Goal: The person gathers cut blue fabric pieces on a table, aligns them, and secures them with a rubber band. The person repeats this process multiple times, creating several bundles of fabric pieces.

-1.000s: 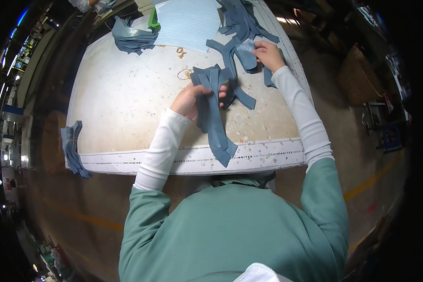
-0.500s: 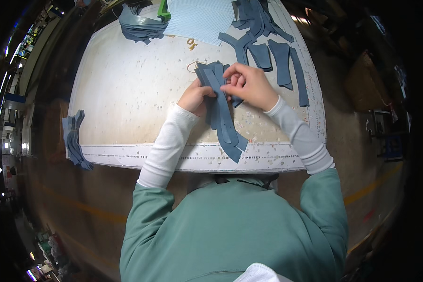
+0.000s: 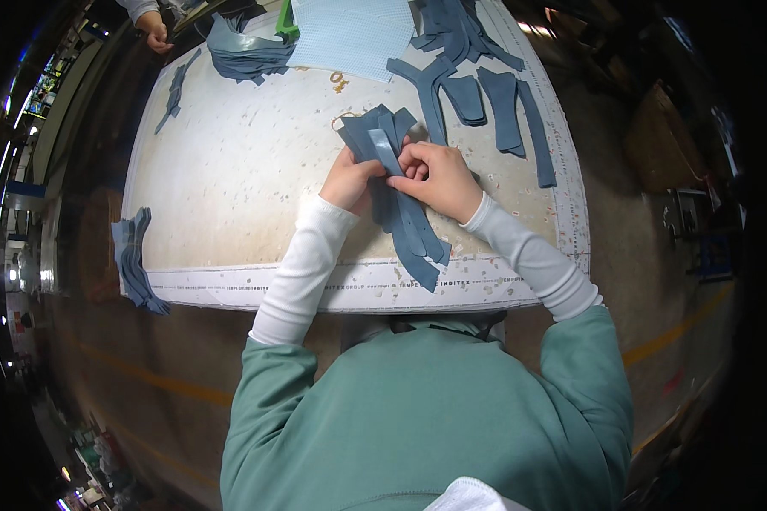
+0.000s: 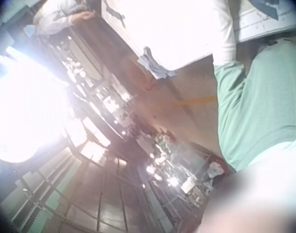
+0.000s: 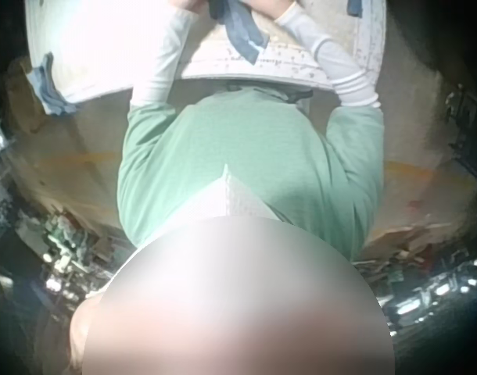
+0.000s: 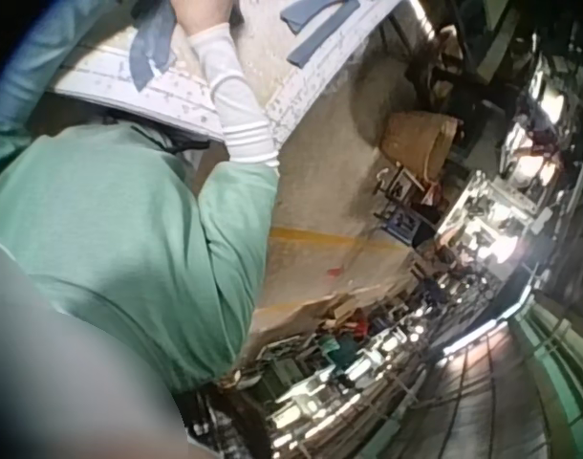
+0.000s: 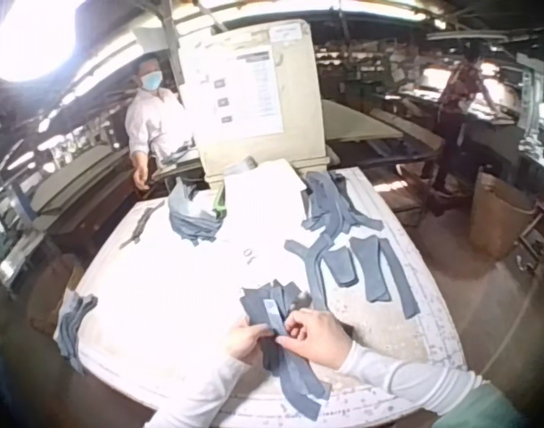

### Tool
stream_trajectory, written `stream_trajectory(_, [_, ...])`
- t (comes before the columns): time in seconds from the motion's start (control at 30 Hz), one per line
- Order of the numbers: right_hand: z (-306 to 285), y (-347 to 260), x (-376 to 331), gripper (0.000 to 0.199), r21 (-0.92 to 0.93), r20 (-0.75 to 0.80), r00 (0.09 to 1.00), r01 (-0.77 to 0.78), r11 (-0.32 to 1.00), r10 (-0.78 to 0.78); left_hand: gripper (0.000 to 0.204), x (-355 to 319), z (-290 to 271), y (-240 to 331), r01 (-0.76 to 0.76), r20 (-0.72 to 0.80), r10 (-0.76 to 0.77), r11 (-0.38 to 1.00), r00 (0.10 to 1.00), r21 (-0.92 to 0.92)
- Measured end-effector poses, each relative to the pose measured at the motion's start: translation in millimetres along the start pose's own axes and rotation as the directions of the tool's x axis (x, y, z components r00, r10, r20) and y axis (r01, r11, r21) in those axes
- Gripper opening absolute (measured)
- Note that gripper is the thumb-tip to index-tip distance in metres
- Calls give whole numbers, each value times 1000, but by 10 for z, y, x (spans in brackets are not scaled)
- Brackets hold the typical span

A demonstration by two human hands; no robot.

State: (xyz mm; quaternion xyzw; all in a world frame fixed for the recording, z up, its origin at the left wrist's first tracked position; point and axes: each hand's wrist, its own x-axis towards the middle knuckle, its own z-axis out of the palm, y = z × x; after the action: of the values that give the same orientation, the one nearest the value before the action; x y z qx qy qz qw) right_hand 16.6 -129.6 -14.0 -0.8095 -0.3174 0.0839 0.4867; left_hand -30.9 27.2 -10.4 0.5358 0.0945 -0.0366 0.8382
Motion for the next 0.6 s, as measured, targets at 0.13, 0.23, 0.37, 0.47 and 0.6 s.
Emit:
stream_trajectory(0.13, [-27, 61, 68, 17, 304, 14, 992, -127, 944, 129, 35, 3, -1, 17, 27, -98, -29, 999, 995, -19])
stream_trajectory(0.23, [-9, 109, 94, 16, 522, 15, 986, -150, 840, 166, 30, 20, -14, 16, 61, -145, -72, 995, 987, -76])
stream_trajectory(0.37, [51, 127, 66, 23, 603, 17, 978, -176, 778, 208, 24, 26, -13, -2, 59, -173, -76, 993, 982, -103])
stream_trajectory(0.47, [87, 115, 33, 27, 619, -17, 983, -134, 774, 184, 23, 29, -10, -26, 32, -136, -41, 997, 990, -69])
stream_trajectory(0.6, [117, 105, 15, 27, 598, -33, 972, -167, 784, 232, 25, 25, -16, -81, 5, -152, -10, 999, 988, -36])
